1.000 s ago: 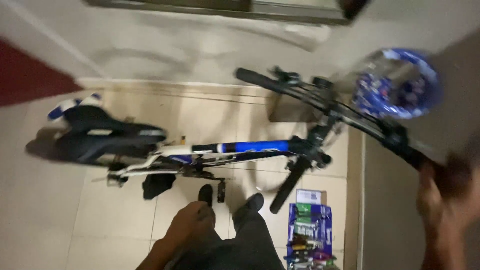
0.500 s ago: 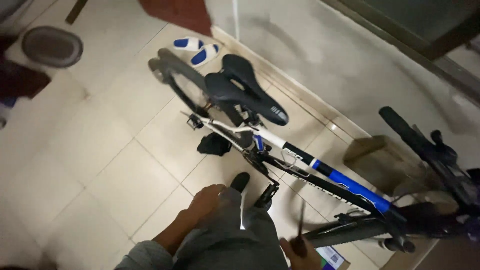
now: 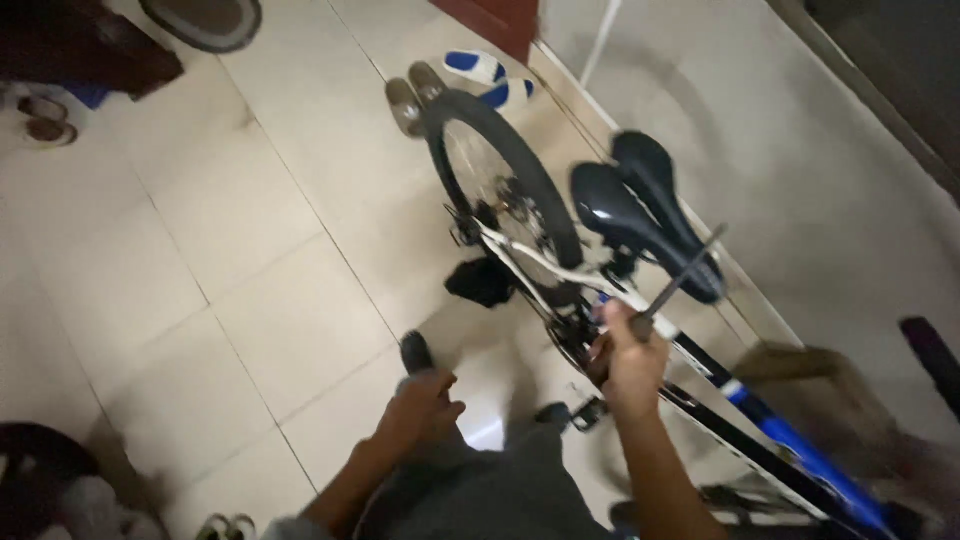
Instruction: The person uses a screwdriver to tighten bolts on the handlebar stem of a bicycle. They then reposition the bicycle upright and continue to tighten the handlebar stem bolts with the screwdriver.
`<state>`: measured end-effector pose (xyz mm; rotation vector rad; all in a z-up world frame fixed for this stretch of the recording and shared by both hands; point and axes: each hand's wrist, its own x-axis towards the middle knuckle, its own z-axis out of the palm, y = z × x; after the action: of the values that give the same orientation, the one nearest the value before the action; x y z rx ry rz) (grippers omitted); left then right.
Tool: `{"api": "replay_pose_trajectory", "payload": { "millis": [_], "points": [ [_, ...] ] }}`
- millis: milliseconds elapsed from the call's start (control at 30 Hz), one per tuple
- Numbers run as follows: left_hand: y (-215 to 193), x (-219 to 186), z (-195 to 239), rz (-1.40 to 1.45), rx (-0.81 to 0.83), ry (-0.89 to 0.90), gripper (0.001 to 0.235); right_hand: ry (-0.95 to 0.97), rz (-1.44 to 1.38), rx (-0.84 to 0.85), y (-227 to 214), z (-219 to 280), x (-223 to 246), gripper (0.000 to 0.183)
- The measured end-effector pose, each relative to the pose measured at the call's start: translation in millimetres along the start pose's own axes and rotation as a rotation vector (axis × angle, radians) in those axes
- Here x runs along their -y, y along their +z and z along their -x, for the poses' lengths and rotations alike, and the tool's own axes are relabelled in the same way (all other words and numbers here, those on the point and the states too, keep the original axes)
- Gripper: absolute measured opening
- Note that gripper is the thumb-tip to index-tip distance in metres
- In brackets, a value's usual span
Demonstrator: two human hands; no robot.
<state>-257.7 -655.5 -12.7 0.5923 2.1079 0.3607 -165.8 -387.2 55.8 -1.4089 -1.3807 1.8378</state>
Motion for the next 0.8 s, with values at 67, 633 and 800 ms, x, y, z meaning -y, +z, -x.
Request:
{"api": "replay_pose_trajectory", "payload": {
  "millis": [67, 633, 800],
  "points": [
    [-110, -54, 45, 0.135, 0.074, -0.22, 0.037, 0.01, -0.082, -0.134, 40, -25, -4, 0.024],
    [-267, 149, -55, 0.164, -0.014, -0.193, 0.06, 0.042, -0.378, -0.679, 151, -78, 29, 0.034],
    [-327, 140, -111, 0.234, 0.098, -0.342, 0.06, -0.156, -0.682, -0.749, 145, -112, 0, 0.04]
  ]
}}
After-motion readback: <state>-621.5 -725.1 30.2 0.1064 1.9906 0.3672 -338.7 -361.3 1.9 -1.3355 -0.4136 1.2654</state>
